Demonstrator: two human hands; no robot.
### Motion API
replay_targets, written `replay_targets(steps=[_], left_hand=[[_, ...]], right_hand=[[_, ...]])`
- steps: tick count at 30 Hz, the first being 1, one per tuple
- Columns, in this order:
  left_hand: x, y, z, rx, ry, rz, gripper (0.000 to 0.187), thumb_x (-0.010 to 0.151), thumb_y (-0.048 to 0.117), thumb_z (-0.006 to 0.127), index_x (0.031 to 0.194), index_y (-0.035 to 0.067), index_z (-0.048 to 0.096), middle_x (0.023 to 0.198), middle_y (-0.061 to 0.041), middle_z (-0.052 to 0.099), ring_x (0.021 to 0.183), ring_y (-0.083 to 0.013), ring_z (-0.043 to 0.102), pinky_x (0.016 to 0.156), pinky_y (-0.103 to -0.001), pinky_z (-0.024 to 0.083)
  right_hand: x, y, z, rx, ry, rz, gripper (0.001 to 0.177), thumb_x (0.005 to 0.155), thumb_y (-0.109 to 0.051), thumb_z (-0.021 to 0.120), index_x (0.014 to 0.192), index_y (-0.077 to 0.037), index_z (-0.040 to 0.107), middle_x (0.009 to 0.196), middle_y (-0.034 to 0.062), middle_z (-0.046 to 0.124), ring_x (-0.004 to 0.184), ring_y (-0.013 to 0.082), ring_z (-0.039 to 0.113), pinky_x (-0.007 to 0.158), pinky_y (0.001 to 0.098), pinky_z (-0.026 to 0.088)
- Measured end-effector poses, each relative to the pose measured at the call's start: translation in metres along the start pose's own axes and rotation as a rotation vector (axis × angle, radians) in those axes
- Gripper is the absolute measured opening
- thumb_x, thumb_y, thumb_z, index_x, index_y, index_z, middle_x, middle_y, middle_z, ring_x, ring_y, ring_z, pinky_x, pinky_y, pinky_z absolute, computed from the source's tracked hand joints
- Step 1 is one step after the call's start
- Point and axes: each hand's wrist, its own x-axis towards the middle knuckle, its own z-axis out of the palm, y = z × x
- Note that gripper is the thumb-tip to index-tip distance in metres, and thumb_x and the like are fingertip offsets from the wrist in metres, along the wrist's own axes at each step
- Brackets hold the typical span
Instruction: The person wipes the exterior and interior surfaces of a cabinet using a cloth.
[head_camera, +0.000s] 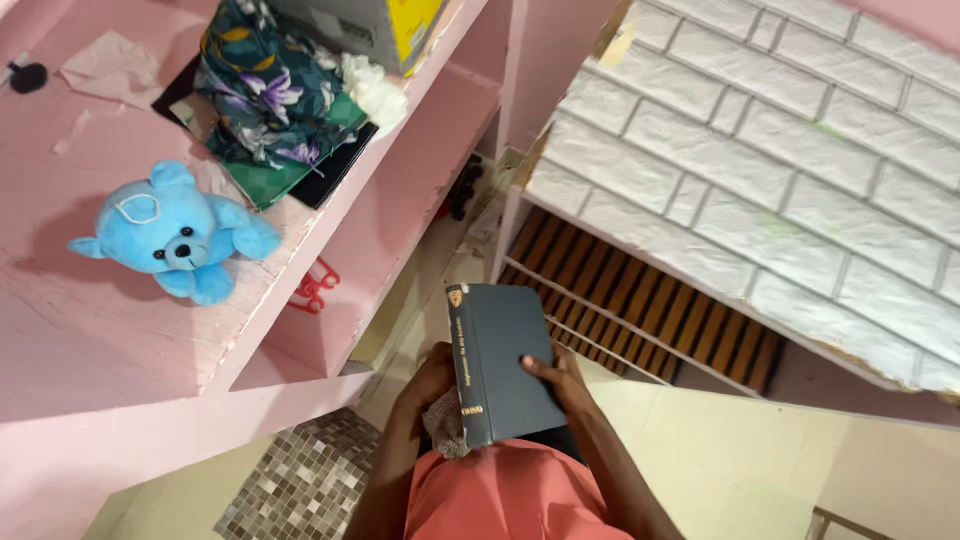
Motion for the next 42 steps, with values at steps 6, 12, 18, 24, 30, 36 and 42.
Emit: replay_targets(steps=[6, 12, 18, 24, 30, 36, 42], left_hand=[[-0.028, 0.119, 0.061, -0.246, -0.016, 0.104, 0.018, 0.097, 0.011, 0.068, 0.100, 0.000, 0.082, 0.057, 0.004, 0.055, 0.046, -0.0024, 0.045, 0.044, -0.022, 0.037], [-0.018, 0.200, 0.074, -0.194, 0.111, 0.256, 0.012, 0.095, 0.009, 0.073, 0.096, -0.002, 0.079, 0.065, 0.006, 0.060, 0.055, -0.0016, 0.049, 0.050, -0.022, 0.037], [-0.004, 0.226, 0.078, -0.130, 0.051, 0.414, 0.011, 0.095, 0.010, 0.075, 0.095, 0.000, 0.080, 0.067, 0.003, 0.065, 0.056, -0.0007, 0.047, 0.052, -0.020, 0.035], [-0.004, 0.238, 0.112, -0.017, 0.167, 0.603, 0.008, 0.093, 0.008, 0.075, 0.095, 0.001, 0.079, 0.075, 0.002, 0.074, 0.063, -0.0027, 0.059, 0.059, -0.021, 0.045], [0.016, 0.269, 0.217, -0.067, 0.213, 0.754, 0.018, 0.098, 0.015, 0.076, 0.086, 0.003, 0.075, 0.070, 0.004, 0.066, 0.063, -0.0012, 0.052, 0.059, -0.020, 0.041], [0.055, 0.291, 0.326, 0.169, -0.010, 1.129, 0.010, 0.104, 0.015, 0.070, 0.106, 0.006, 0.072, 0.101, -0.008, 0.072, 0.094, -0.0139, 0.070, 0.084, -0.031, 0.060], [0.080, 0.262, 0.364, 0.871, -0.086, 0.778, 0.051, 0.092, 0.012, 0.068, 0.141, 0.001, 0.062, 0.145, -0.022, 0.059, 0.141, -0.0399, 0.048, 0.120, -0.054, 0.037]], right_hand=[[-0.073, -0.107, -0.039, -0.040, 0.366, -0.350, 0.076, 0.076, -0.021, 0.084, 0.141, 0.004, 0.056, 0.112, 0.0208, 0.071, 0.092, 0.0279, 0.073, 0.078, 0.0392, 0.062], [-0.122, -0.197, -0.071, -0.083, 0.666, -0.581, 0.061, 0.087, -0.017, 0.077, 0.141, 0.002, 0.058, 0.118, 0.0193, 0.071, 0.102, 0.0242, 0.072, 0.087, 0.0343, 0.060], [-0.047, -0.254, -0.064, 0.022, 0.719, -0.419, 0.059, 0.088, -0.020, 0.071, 0.140, 0.004, 0.057, 0.110, 0.0277, 0.072, 0.094, 0.0352, 0.073, 0.081, 0.0455, 0.061], [-0.027, -0.247, -0.075, -0.612, 0.785, -0.664, 0.063, 0.100, -0.026, 0.070, 0.150, 0.004, 0.046, 0.133, 0.0264, 0.062, 0.121, 0.0364, 0.062, 0.091, 0.0471, 0.057], [-0.107, -0.174, -0.034, -0.530, 0.511, -0.603, 0.042, 0.103, -0.029, 0.060, 0.133, 0.000, 0.067, 0.125, 0.0164, 0.074, 0.103, 0.0233, 0.067, 0.086, 0.0362, 0.056], [-0.143, -0.178, -0.103, -0.021, 0.520, -0.373, 0.051, 0.098, -0.002, 0.072, 0.149, -0.003, 0.064, 0.118, 0.0227, 0.066, 0.084, 0.0266, 0.046, 0.074, 0.0381, 0.044], [-0.164, -0.217, -0.181, -0.691, 0.707, -0.752, 0.045, 0.093, -0.002, 0.066, 0.137, -0.004, 0.061, 0.153, 0.0175, 0.051, 0.129, 0.0277, 0.063, 0.098, 0.0359, 0.060]])
